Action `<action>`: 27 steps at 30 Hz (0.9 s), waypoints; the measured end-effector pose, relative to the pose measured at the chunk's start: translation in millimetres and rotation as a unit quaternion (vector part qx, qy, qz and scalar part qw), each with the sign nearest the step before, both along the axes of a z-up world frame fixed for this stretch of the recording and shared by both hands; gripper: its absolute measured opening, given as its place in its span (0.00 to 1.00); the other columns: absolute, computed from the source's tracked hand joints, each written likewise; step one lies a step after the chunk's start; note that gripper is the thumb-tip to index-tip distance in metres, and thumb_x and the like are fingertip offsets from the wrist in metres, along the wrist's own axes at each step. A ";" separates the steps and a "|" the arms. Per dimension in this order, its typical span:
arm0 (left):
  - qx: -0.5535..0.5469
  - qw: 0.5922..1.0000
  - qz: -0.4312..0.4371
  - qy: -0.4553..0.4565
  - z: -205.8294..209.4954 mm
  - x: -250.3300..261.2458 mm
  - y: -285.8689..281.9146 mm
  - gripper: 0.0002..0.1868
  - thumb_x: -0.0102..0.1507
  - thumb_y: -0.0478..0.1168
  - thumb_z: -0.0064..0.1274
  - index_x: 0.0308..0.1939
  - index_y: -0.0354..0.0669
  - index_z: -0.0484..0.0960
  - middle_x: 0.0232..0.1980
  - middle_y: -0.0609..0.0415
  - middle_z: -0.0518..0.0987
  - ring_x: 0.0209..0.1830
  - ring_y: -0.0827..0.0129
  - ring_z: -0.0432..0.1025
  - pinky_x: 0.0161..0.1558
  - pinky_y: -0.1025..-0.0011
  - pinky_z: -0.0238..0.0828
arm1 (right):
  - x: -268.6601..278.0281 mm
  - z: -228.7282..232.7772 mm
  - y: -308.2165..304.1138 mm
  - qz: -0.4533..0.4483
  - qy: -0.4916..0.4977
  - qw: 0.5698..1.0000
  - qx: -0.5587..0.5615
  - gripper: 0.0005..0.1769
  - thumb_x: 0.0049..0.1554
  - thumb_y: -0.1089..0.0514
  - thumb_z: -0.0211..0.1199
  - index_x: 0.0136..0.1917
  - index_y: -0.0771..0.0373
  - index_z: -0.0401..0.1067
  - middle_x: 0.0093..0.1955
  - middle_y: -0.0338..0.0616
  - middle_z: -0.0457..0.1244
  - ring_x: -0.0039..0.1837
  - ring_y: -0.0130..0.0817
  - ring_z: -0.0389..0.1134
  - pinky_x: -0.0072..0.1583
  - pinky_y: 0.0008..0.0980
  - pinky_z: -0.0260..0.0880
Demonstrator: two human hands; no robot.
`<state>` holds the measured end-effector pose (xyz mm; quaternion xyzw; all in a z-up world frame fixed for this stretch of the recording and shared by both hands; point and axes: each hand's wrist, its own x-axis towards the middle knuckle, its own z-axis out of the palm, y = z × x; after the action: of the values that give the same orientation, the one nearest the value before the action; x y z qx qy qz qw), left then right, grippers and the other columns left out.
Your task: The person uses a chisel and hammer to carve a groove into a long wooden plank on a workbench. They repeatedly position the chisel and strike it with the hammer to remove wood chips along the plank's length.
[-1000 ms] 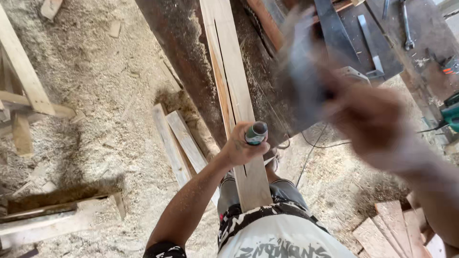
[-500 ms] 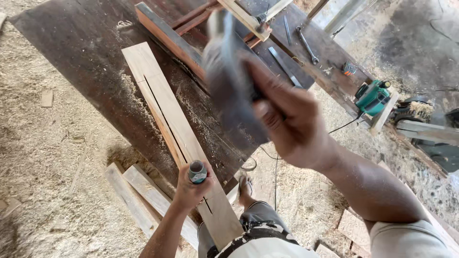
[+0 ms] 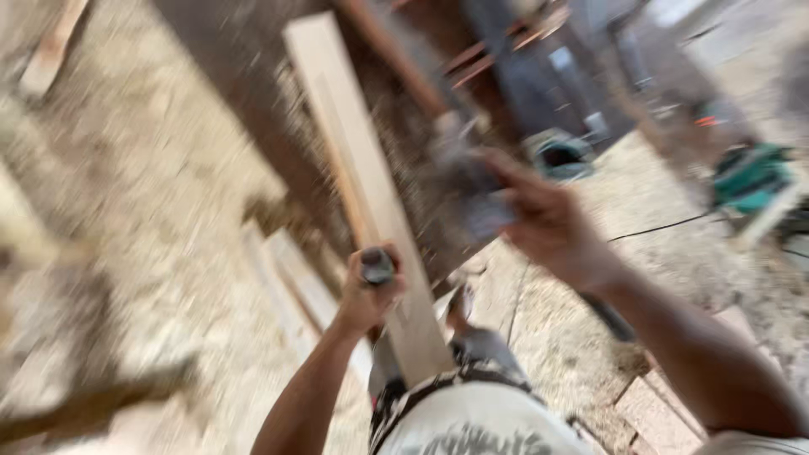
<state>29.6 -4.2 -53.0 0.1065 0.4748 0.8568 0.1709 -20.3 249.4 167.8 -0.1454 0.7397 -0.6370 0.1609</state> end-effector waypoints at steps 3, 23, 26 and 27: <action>0.039 0.984 0.079 0.157 31.1 43.2 -4.3 0.16 0.63 0.40 0.61 0.50 0.37 0.75 0.25 0.58 0.79 0.18 0.76 0.73 0.18 0.78 0.73 | 19.3 -7.1 27.8 -0.037 0.071 0.995 0.061 0.29 0.67 0.61 0.49 0.80 0.63 0.56 0.35 0.38 0.65 0.27 0.16 0.58 0.28 0.19 0.60; -0.170 0.962 0.101 0.188 46.9 -25.9 9.8 0.09 0.61 0.37 0.59 0.33 0.40 0.73 0.29 0.62 0.71 0.28 0.79 0.67 0.29 0.75 0.64 | 26.3 9.2 -14.0 0.073 0.201 0.971 0.105 0.30 0.67 0.59 0.54 0.79 0.70 0.56 0.48 0.48 0.71 0.36 0.24 0.69 0.37 0.25 0.69; -0.185 0.965 0.095 0.158 25.6 -27.7 3.3 0.11 0.62 0.41 0.66 0.42 0.39 0.82 0.34 0.60 0.80 0.32 0.79 0.73 0.35 0.75 0.72 | 26.2 8.4 -23.8 0.085 0.153 0.983 0.053 0.31 0.68 0.59 0.54 0.80 0.67 0.51 0.55 0.47 0.69 0.43 0.28 0.76 0.44 0.27 0.79; -0.031 0.993 0.091 0.062 15.9 -28.4 5.2 0.15 0.61 0.40 0.67 0.45 0.35 0.81 0.40 0.57 0.80 0.38 0.78 0.75 0.39 0.74 0.75 | 29.2 8.7 -26.2 0.084 0.040 0.995 0.025 0.32 0.64 0.57 0.54 0.78 0.64 0.51 0.52 0.41 0.69 0.39 0.26 0.76 0.42 0.27 0.79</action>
<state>1.2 1.0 -37.1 0.1107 0.5187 0.8452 0.0658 8.9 223.3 176.5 -0.2286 0.7465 -0.5961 0.1876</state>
